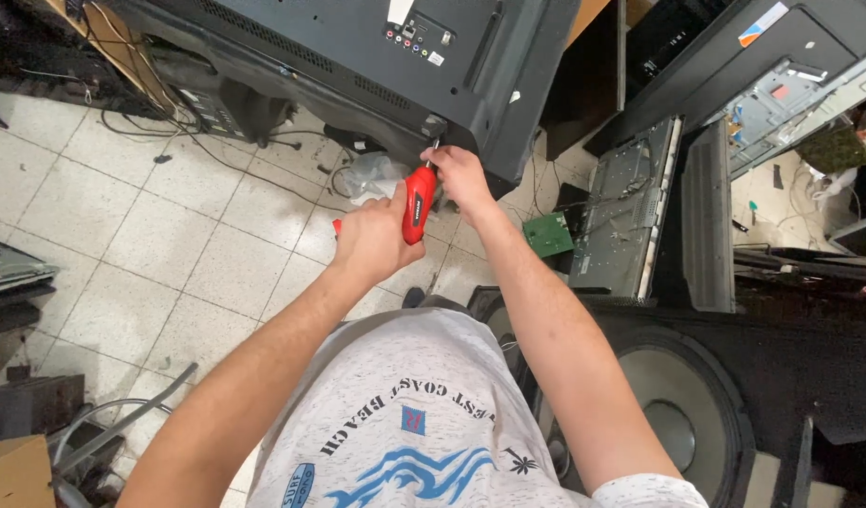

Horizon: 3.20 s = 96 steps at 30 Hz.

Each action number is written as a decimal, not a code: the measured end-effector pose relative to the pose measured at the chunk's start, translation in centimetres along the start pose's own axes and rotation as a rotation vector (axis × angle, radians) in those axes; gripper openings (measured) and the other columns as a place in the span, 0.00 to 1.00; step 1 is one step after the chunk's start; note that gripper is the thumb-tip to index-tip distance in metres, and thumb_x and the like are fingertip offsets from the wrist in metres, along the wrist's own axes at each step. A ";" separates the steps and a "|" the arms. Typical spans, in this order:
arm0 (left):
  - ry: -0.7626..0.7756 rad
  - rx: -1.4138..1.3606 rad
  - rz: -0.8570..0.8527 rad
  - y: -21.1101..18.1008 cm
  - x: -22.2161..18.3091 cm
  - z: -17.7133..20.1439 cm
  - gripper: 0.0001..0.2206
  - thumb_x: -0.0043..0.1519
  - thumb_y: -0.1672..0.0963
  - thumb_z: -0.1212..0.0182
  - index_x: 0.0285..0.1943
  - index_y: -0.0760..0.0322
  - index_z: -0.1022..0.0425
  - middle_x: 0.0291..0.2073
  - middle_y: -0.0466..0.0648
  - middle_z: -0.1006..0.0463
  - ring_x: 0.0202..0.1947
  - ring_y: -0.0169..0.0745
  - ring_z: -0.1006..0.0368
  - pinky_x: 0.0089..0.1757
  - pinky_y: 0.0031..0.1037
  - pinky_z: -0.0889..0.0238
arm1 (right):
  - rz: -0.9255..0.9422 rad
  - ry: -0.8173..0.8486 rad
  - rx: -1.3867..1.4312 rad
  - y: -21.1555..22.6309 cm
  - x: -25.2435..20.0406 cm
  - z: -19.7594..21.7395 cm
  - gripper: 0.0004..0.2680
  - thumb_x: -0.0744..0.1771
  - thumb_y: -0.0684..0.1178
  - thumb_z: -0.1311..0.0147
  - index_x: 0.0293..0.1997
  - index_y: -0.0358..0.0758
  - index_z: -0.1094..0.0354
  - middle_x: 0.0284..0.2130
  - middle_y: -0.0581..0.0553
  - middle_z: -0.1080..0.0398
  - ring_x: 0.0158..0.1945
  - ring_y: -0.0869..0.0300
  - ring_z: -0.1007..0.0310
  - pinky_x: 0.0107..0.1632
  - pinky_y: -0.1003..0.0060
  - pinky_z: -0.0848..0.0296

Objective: Securing the back cover of a television using an electric screwdriver to fasten multiple screws.

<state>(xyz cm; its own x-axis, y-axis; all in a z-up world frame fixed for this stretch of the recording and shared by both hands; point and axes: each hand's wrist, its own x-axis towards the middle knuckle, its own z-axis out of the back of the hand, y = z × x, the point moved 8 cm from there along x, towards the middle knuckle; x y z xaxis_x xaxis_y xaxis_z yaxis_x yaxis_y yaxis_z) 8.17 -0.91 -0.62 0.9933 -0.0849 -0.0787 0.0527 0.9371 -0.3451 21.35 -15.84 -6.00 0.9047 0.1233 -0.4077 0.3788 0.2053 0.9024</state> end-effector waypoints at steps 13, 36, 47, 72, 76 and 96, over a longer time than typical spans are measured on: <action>0.175 -0.219 0.009 -0.8 0.1 1.7 0.52 0.55 0.35 0.37 0.84 0.65 0.41 0.49 0.55 0.12 0.55 0.58 0.16 0.53 0.49 0.24 | -0.033 -0.011 0.075 2.1 -3.0 0.4 0.11 0.70 0.59 0.41 0.48 0.44 0.23 0.19 0.57 0.46 0.19 0.72 0.48 0.23 0.76 0.45; 0.223 -0.221 0.056 -0.5 -0.2 2.4 0.51 0.52 0.37 0.34 0.84 0.61 0.40 0.46 0.53 0.12 0.55 0.55 0.16 0.54 0.46 0.26 | -0.214 0.043 0.567 5.7 -5.8 -2.6 0.18 0.72 0.54 0.46 0.19 0.54 0.46 0.10 0.64 0.57 0.12 0.74 0.58 0.19 0.80 0.55; 0.203 -0.262 0.058 -0.5 -0.6 2.8 0.50 0.53 0.38 0.34 0.83 0.62 0.38 0.47 0.53 0.12 0.54 0.54 0.16 0.54 0.45 0.26 | -0.235 0.076 0.656 3.8 -4.1 -2.6 0.16 0.70 0.53 0.44 0.21 0.53 0.44 0.11 0.63 0.58 0.12 0.72 0.57 0.18 0.77 0.53; 0.185 -0.283 0.095 1.9 -2.0 4.5 0.49 0.49 0.36 0.30 0.84 0.44 0.36 0.49 0.46 0.15 0.59 0.44 0.20 0.60 0.39 0.29 | -0.299 0.035 0.738 -5.9 0.4 -2.1 0.05 0.66 0.54 0.42 0.31 0.53 0.30 0.14 0.63 0.56 0.14 0.71 0.55 0.20 0.73 0.50; 0.079 -0.267 0.046 1.6 -0.9 5.0 0.47 0.52 0.37 0.29 0.82 0.51 0.33 0.48 0.50 0.14 0.58 0.50 0.19 0.58 0.42 0.28 | -0.330 0.035 0.725 -8.8 0.0 -1.8 0.08 0.67 0.60 0.50 0.32 0.54 0.33 0.15 0.61 0.57 0.15 0.69 0.56 0.20 0.72 0.50; 0.091 -0.240 0.050 2.3 0.2 3.2 0.49 0.51 0.37 0.28 0.84 0.48 0.36 0.50 0.49 0.15 0.59 0.48 0.20 0.56 0.41 0.28 | -0.290 -0.077 0.824 -7.9 -1.0 0.9 0.07 0.64 0.56 0.35 0.36 0.50 0.25 0.27 0.53 0.25 0.29 0.63 0.24 0.35 0.69 0.20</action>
<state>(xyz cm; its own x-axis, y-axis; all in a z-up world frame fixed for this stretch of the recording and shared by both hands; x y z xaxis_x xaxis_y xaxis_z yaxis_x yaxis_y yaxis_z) 8.87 2.32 1.59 0.9801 -0.0811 -0.1810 -0.0325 0.8347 -0.5497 17.63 -18.41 -12.57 0.7505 0.1028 -0.6528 0.5889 -0.5522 0.5901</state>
